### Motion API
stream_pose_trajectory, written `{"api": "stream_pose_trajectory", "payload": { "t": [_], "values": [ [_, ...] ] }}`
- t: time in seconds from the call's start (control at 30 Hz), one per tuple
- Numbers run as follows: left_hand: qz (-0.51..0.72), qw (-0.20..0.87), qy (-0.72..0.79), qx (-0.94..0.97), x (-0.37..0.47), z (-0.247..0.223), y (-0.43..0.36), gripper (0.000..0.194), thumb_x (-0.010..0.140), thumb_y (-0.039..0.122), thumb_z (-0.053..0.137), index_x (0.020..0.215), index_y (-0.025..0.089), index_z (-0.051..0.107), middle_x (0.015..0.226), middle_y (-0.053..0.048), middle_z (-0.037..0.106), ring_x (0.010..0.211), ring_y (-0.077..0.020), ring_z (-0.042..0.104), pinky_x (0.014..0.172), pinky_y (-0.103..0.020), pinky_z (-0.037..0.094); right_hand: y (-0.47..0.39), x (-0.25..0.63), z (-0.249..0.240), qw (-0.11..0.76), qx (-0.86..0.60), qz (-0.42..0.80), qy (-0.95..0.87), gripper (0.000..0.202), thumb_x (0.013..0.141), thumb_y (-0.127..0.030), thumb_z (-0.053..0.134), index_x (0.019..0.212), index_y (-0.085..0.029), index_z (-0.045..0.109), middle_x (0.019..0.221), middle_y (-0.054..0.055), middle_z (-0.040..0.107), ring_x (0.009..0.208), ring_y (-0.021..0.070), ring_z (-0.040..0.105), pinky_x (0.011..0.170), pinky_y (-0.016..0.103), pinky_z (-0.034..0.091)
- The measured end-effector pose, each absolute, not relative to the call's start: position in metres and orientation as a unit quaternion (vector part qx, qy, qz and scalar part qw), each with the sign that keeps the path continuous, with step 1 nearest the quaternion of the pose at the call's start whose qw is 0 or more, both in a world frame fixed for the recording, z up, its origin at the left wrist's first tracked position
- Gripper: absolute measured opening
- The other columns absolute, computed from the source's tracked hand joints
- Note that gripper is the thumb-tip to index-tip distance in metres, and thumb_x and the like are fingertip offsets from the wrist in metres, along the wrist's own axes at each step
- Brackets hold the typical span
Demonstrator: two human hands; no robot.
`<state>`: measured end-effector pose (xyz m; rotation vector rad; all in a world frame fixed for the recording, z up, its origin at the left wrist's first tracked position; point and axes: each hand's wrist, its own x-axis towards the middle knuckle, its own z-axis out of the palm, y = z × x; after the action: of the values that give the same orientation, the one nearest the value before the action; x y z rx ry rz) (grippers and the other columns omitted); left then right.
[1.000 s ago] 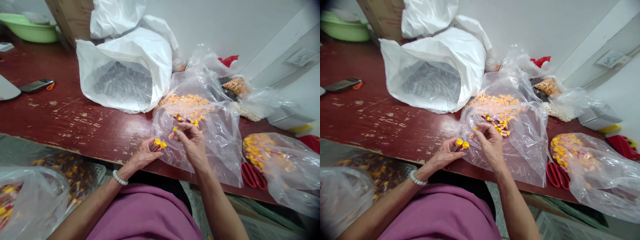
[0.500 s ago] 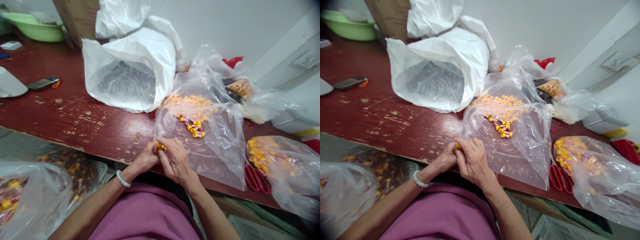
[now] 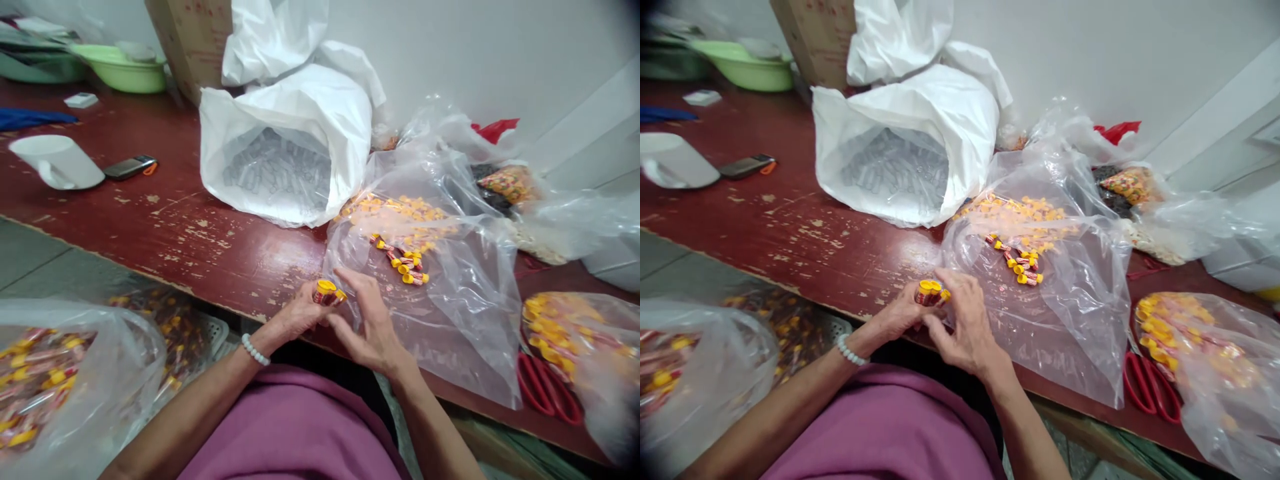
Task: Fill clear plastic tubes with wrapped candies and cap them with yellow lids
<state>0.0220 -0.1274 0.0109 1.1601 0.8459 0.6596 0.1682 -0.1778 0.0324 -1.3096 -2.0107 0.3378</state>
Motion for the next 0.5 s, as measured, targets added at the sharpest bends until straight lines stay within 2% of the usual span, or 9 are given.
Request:
{"api": "stream_pose_trajectory", "payload": {
  "t": [0.1, 0.23, 0.37, 0.5],
  "values": [
    [0.334, 0.749, 0.315, 0.478, 0.025, 0.006, -0.132, 0.018, 0.054, 0.010, 0.060, 0.072, 0.012, 0.062, 0.066, 0.000, 0.057, 0.062, -0.0127, 0.053, 0.059, -0.024, 0.045, -0.178, 0.160, 0.024, 0.291, -0.450, 0.031, -0.844, 0.069, 0.078, -0.032, 0.063, 0.140, -0.023, 0.035, 0.130, 0.012, 0.054, 0.119, 0.0297, 0.048, 0.097, 0.048, 0.040],
    [0.345, 0.737, 0.319, 0.485, 0.022, -0.010, -0.126, 0.012, 0.051, 0.005, 0.057, 0.059, 0.013, 0.060, 0.061, 0.001, 0.056, 0.061, -0.0129, 0.051, 0.061, -0.026, 0.043, -0.168, 0.147, 0.004, 0.348, -0.423, -0.062, -0.834, 0.058, 0.085, -0.037, 0.058, 0.139, -0.025, 0.040, 0.119, 0.013, 0.060, 0.103, 0.0273, 0.058, 0.087, 0.042, 0.047],
    [0.372, 0.747, 0.338, 0.435, -0.003, -0.005, -0.126, 0.014, 0.052, 0.007, 0.065, 0.061, 0.014, 0.057, 0.061, 0.002, 0.054, 0.058, -0.0105, 0.048, 0.057, -0.024, 0.041, -0.155, 0.125, 0.004, 0.358, -0.393, -0.003, -0.847, 0.063, 0.086, -0.050, 0.052, 0.142, -0.027, 0.036, 0.123, 0.012, 0.056, 0.106, 0.0298, 0.057, 0.090, 0.046, 0.047],
    [0.443, 0.702, 0.374, 0.413, -0.058, 0.016, -0.146, 0.022, 0.057, 0.020, 0.074, 0.071, 0.014, 0.058, 0.064, 0.004, 0.049, 0.055, -0.0065, 0.045, 0.049, -0.020, 0.037, -0.153, 0.113, 0.017, 0.372, -0.421, 0.066, -0.825, 0.083, 0.076, -0.066, 0.054, 0.145, -0.025, 0.031, 0.143, 0.016, 0.036, 0.128, 0.0377, 0.040, 0.099, 0.055, 0.042]
  ]
}}
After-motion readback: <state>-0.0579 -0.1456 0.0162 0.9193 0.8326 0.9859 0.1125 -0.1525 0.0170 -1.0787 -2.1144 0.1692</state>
